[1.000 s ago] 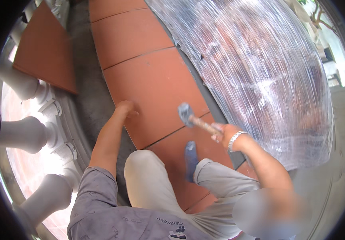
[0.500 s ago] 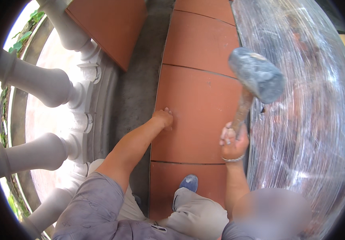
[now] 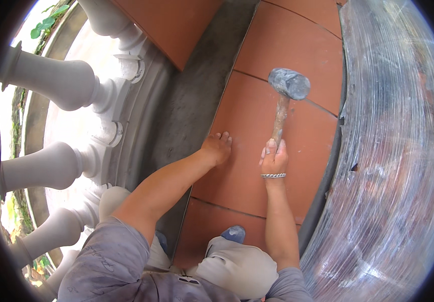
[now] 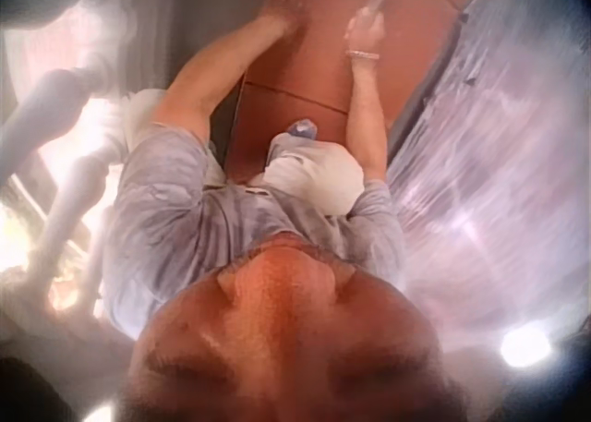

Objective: The person kneels on a tiled floor and uses a rubber mallet to tap terracotta tiles into place along a curved walkway. They repeatedly position tiles, tap them to level, and adjust placement while working near a plastic-wrapped stack of materials.

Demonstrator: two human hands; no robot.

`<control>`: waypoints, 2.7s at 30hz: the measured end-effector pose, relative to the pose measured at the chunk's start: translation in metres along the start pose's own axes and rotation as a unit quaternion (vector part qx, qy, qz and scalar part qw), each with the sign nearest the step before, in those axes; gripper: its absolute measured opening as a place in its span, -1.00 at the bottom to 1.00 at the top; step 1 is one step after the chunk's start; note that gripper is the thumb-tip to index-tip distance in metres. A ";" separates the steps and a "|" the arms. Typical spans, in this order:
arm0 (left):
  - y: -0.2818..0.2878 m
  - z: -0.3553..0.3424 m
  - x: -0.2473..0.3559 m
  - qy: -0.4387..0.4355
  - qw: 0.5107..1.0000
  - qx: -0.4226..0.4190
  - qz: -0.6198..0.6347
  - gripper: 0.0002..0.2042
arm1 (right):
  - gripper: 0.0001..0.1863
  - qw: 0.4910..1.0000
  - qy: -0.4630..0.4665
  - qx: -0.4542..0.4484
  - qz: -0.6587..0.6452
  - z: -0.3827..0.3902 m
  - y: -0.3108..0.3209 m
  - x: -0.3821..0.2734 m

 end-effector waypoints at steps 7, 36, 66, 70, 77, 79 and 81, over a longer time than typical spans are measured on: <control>-0.005 -0.001 0.003 -0.001 0.999 -0.008 -0.051 -0.39 | -0.54 0.909 -0.030 -0.114 0.400 -0.015 -0.029 0.024; 0.007 0.032 0.031 -0.001 0.994 0.022 -0.111 -0.05 | -0.55 0.882 0.080 -0.029 0.463 -0.004 -0.019 0.020; -0.049 -0.003 0.032 0.135 0.967 0.190 0.106 -0.06 | -0.32 0.872 -0.113 -0.107 0.464 0.010 0.003 0.062; -0.062 0.028 0.049 0.159 0.911 0.331 0.188 -0.05 | -0.33 0.893 -0.202 -0.103 0.388 0.015 0.003 0.070; -0.093 0.075 0.092 0.076 0.959 0.048 0.269 0.12 | -0.36 0.898 -0.235 -0.090 0.360 0.017 0.003 0.071; -0.093 0.078 0.087 0.084 0.968 0.032 0.234 0.16 | -0.38 0.902 -0.235 -0.094 0.350 0.018 0.001 0.070; -0.093 0.078 0.085 0.086 0.970 0.042 0.223 0.19 | -0.40 0.909 -0.240 -0.090 0.329 0.018 -0.001 0.068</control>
Point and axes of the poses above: each hand's wrist, its own z-axis away from the middle knuckle, its own y-axis out of the back of the hand, x = y × z, the point moved 6 cm from there along -z, towards the middle knuckle, and after that the axes turned 5 degrees about y, right-handed, at the moved point
